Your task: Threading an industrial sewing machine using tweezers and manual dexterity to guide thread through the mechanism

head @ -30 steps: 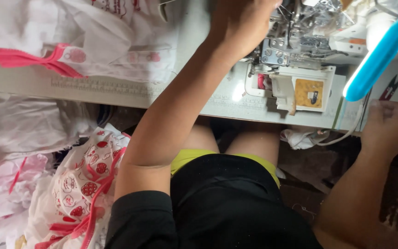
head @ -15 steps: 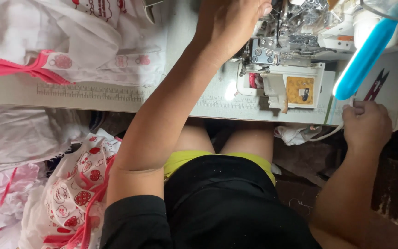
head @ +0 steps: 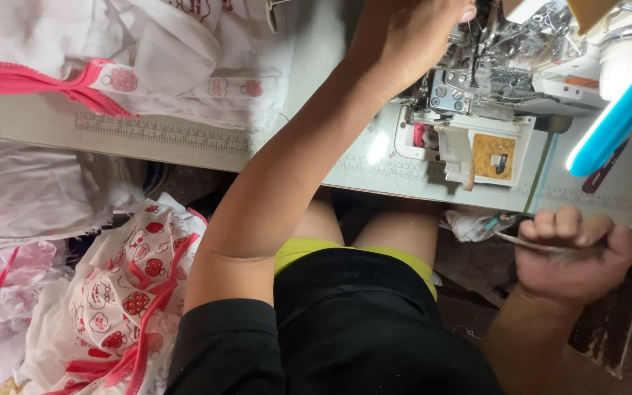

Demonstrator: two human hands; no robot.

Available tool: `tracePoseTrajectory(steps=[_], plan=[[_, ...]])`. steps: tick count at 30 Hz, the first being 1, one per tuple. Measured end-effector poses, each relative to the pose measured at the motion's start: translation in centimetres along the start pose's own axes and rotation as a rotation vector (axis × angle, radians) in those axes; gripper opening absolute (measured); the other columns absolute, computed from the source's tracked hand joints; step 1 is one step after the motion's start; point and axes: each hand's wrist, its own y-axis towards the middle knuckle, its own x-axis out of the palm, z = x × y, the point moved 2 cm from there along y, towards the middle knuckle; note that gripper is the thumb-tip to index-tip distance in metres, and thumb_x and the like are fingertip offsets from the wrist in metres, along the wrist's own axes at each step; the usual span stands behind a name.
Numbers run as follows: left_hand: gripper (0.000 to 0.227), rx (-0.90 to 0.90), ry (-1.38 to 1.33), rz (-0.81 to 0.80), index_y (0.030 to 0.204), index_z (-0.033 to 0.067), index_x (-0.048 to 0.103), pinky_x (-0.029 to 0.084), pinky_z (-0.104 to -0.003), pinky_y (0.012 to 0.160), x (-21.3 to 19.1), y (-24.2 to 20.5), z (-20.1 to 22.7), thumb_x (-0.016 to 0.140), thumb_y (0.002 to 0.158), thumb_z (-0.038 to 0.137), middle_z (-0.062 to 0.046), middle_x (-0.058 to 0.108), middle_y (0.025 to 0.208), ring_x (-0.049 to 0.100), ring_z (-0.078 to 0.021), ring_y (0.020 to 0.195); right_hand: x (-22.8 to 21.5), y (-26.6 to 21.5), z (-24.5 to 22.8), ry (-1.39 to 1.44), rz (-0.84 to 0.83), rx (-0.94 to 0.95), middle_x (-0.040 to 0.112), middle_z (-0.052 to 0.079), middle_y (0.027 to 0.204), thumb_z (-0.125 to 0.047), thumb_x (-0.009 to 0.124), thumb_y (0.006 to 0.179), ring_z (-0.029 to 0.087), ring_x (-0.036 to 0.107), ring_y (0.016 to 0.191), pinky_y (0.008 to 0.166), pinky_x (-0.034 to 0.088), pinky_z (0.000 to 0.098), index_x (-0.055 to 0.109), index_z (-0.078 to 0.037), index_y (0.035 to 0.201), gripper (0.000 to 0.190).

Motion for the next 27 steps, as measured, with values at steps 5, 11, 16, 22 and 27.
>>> tracePoseTrajectory(steps=[5, 11, 16, 22, 27], plan=[[0.026, -0.186, -0.011, -0.109, 0.104, 0.0130, 0.068, 0.029, -0.024, 0.033, -0.1, 0.3, -1.1, 0.054, 0.093, -0.005, 0.006, 0.057, 0.063, 0.040, -0.0042, 0.038, 1.8, 0.7, 2.4, -0.915, 0.119, -0.692, 0.044, 0.012, 0.063, -0.061, 0.030, 0.109, 0.025, 0.047, 0.055, 0.062, 0.044, 0.0401, 0.048, -0.008, 0.092, 0.058], [0.027, -0.151, 0.061, -0.050, 0.096, 0.0157, 0.067, 0.046, -0.020, 0.029, -0.7, 0.0, 0.0, 0.062, 0.086, -0.009, 0.006, 0.078, 0.083, 0.069, -0.0073, 0.047, 1.4, 7.8, 4.8, -1.101, 0.110, -0.657, 0.066, 0.037, 0.106, -0.002, 0.051, 0.110, 0.038, 0.071, 0.084, 0.067, 0.058, 0.0352, 0.057, 0.023, 0.121, 0.028], [0.026, 0.019, 0.182, 0.126, 0.080, 0.0149, 0.065, 0.054, -0.023, 0.045, -2.4, 0.1, 1.2, 0.068, 0.078, -0.010, 0.004, 0.068, 0.071, 0.066, -0.0106, 0.055, 8.2, 9.8, 6.9, -1.199, 0.153, -0.887, 0.063, 0.032, 0.101, 0.006, 0.060, 0.110, 0.036, 0.067, 0.083, 0.075, 0.062, 0.0426, 0.057, 0.011, 0.124, 0.016], [0.021, 0.025, 0.200, 0.137, 0.093, 0.0184, 0.076, 0.049, -0.037, 0.052, -3.7, -0.3, 1.3, 0.072, 0.084, 0.000, 0.005, 0.075, 0.080, 0.065, -0.0189, 0.063, 7.0, 11.1, 7.3, -0.985, 0.106, -0.926, 0.052, 0.024, 0.105, -0.011, 0.062, 0.107, 0.033, 0.061, 0.091, 0.073, 0.060, 0.0401, 0.060, 0.007, 0.118, 0.021], [0.010, 0.041, 0.225, 0.102, 0.093, 0.0203, 0.072, 0.044, -0.035, 0.051, -4.9, -0.2, 2.2, 0.067, 0.091, 0.012, 0.008, 0.071, 0.077, 0.062, -0.0143, 0.060, 6.0, 12.6, 7.3, -0.954, 0.145, -1.064, 0.064, 0.029, 0.090, -0.002, 0.068, 0.099, 0.034, 0.070, 0.077, 0.069, 0.059, 0.0378, 0.058, 0.009, 0.106, 0.017]])
